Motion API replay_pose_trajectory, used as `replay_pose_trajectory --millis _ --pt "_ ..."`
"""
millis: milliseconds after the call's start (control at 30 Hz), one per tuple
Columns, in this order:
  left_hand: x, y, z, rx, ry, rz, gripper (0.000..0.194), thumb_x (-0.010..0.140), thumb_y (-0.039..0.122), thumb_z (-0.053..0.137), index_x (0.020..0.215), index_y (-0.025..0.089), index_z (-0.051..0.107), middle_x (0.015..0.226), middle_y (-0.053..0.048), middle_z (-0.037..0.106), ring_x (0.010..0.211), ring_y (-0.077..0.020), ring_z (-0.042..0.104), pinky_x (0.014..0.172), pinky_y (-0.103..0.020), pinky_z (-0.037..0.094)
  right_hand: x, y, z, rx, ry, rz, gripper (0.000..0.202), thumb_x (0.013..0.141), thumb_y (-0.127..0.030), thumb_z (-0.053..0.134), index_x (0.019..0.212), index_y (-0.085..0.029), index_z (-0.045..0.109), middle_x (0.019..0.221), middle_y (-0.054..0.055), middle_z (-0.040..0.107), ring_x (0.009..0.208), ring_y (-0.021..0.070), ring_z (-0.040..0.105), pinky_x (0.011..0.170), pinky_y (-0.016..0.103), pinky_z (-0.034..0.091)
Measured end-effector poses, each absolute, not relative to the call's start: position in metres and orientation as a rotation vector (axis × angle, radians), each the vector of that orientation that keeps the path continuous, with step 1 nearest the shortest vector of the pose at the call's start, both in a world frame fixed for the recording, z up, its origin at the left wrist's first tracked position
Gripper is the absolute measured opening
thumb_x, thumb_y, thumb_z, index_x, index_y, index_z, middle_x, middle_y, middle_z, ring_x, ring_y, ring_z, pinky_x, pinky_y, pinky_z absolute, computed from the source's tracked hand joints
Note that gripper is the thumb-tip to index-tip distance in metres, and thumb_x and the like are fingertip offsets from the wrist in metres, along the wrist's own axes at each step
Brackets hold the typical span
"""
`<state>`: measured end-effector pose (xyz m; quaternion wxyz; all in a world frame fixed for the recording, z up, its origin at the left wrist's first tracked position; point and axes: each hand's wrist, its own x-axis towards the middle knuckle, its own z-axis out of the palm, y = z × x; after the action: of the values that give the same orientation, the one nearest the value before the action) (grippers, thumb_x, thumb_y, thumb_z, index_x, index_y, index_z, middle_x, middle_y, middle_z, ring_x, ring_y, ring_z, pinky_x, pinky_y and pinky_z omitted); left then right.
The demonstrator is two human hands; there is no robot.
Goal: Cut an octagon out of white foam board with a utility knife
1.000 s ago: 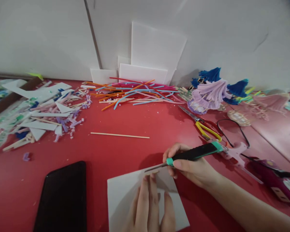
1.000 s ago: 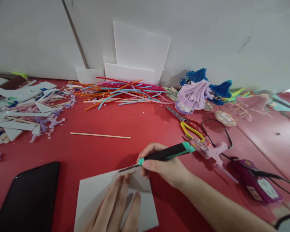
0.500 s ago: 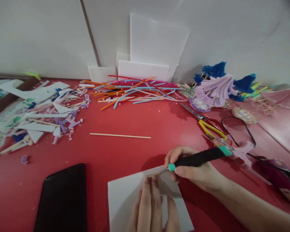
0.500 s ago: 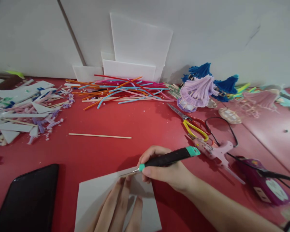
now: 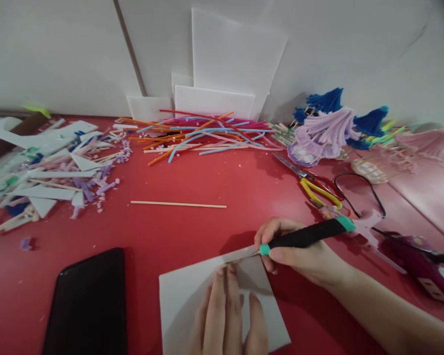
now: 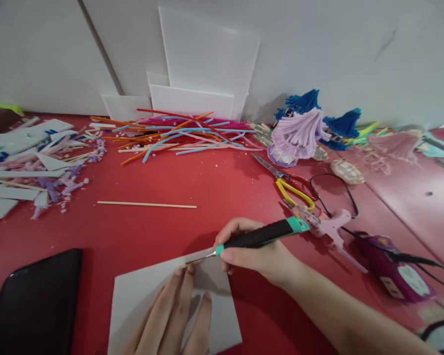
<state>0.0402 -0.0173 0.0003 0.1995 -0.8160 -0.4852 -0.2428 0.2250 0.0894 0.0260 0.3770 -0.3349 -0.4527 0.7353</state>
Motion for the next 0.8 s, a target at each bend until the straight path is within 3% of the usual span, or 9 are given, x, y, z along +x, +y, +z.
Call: replay_pose_trajectory --millis 133,433,800 --pt "0.041 -0.016 -0.001 -2.268 -1.339 -0.683 0.016 0.094 0.019 0.049 0.108 0.013 0.054 0.114 -0.021 0.067 0.132 -0.0382 0.042 0.090 -0.040 0.053 0.228 0.091 0.026 -0.857 -1.172 1.870 0.014 0.077 -0.025 0.079 0.084 -0.019 0.069 0.076 0.002 0.070 0.057 0.0105 0.065 0.053 0.021 0.054" --pt "0.039 -0.019 0.005 -2.328 -1.373 -0.647 0.020 0.091 0.023 0.057 0.109 0.015 0.053 0.121 -0.018 0.065 0.131 -0.0359 0.046 0.098 -0.043 0.050 0.231 0.094 0.026 -0.811 -1.191 1.871 0.015 0.075 -0.020 0.079 0.084 -0.018 0.067 0.075 0.002 0.069 0.056 0.0101 0.065 0.052 0.021 0.054" --pt "0.041 -0.015 0.001 -2.280 -1.337 -0.709 0.012 0.092 0.018 0.051 0.103 0.013 0.054 0.117 -0.022 0.065 0.131 -0.0383 0.045 0.086 -0.038 0.055 0.239 0.095 0.024 -0.872 -1.191 1.865 0.018 0.073 -0.025 0.081 0.083 -0.018 0.067 0.072 0.002 0.068 0.055 0.0105 0.062 0.050 0.021 0.051"
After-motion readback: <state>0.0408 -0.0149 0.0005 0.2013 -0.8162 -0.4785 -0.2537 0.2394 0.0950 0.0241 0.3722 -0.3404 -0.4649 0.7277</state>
